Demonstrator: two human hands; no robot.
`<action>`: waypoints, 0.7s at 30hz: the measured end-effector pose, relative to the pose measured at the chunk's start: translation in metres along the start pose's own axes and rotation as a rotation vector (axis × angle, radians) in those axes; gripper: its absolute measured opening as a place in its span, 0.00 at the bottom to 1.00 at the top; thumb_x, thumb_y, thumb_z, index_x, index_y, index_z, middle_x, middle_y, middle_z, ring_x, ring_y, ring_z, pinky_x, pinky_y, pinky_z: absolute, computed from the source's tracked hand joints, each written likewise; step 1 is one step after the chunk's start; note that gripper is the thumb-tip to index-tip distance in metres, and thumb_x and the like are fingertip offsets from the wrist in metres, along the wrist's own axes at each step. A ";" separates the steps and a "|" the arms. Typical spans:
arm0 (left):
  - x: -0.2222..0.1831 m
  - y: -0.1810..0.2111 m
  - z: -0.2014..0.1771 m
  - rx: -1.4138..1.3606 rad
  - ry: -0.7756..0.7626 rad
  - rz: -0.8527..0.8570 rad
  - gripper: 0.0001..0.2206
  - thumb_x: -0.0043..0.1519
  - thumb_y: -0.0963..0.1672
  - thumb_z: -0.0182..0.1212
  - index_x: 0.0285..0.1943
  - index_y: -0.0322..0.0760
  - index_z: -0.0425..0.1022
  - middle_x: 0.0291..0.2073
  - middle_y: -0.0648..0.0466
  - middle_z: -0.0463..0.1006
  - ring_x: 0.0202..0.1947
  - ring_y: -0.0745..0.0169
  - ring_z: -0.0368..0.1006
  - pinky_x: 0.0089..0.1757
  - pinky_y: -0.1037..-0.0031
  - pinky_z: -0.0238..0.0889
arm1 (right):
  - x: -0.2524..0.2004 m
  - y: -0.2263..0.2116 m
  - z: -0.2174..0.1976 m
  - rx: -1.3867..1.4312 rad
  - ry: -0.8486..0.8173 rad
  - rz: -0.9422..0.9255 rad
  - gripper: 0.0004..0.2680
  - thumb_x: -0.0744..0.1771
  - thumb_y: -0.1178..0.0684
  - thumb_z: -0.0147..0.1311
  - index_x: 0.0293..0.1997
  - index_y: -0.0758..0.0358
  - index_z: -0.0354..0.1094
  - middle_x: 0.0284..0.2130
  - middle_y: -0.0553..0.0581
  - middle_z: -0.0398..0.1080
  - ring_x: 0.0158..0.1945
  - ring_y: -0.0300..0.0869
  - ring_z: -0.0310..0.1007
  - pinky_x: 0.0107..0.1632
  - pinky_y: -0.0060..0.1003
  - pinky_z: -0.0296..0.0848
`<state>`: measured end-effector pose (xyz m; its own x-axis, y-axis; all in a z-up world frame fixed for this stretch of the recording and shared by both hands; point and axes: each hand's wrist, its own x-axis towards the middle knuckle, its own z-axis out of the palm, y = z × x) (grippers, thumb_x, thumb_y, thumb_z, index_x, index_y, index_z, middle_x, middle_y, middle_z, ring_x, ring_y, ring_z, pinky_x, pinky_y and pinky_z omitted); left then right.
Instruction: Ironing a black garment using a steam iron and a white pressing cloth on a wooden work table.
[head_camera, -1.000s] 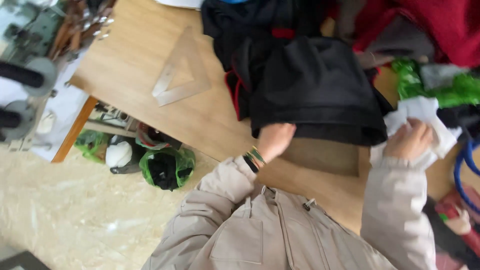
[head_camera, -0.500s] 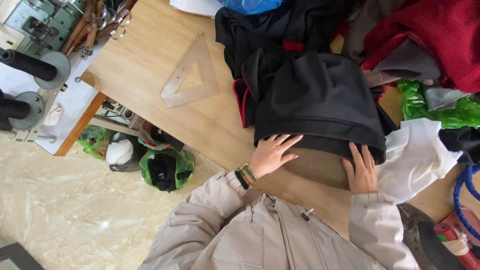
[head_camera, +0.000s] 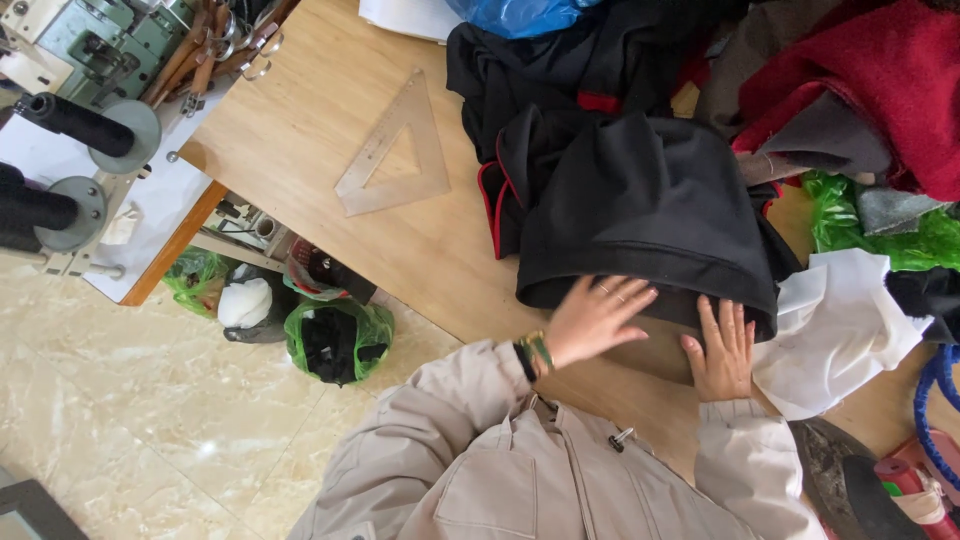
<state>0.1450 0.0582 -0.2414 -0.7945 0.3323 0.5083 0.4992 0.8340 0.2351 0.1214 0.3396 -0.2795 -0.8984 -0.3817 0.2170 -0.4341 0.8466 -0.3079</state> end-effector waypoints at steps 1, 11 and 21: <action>-0.004 -0.012 0.012 -0.047 -0.187 -0.037 0.27 0.68 0.58 0.47 0.75 0.52 0.61 0.71 0.50 0.68 0.73 0.46 0.60 0.63 0.43 0.57 | 0.000 0.003 -0.002 0.024 -0.024 0.019 0.25 0.70 0.37 0.42 0.80 0.44 0.48 0.77 0.63 0.44 0.79 0.55 0.40 0.77 0.56 0.38; -0.010 -0.021 0.013 -0.106 -0.528 -0.205 0.28 0.72 0.60 0.34 0.82 0.65 0.43 0.78 0.50 0.56 0.77 0.42 0.52 0.66 0.37 0.46 | 0.000 0.025 -0.005 0.056 0.229 -0.175 0.21 0.69 0.52 0.54 0.72 0.65 0.64 0.69 0.69 0.63 0.73 0.59 0.58 0.74 0.48 0.55; 0.004 0.021 0.002 0.010 -0.082 0.045 0.36 0.60 0.62 0.60 0.74 0.47 0.65 0.74 0.54 0.63 0.72 0.54 0.63 0.62 0.42 0.56 | 0.028 0.113 -0.061 -0.154 0.518 0.191 0.11 0.72 0.56 0.60 0.60 0.69 0.73 0.51 0.71 0.74 0.53 0.65 0.70 0.57 0.55 0.65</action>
<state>0.1520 0.0781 -0.2363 -0.7969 0.4043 0.4490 0.5321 0.8216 0.2045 0.0513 0.4478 -0.2517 -0.7932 -0.0181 0.6087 -0.2179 0.9418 -0.2559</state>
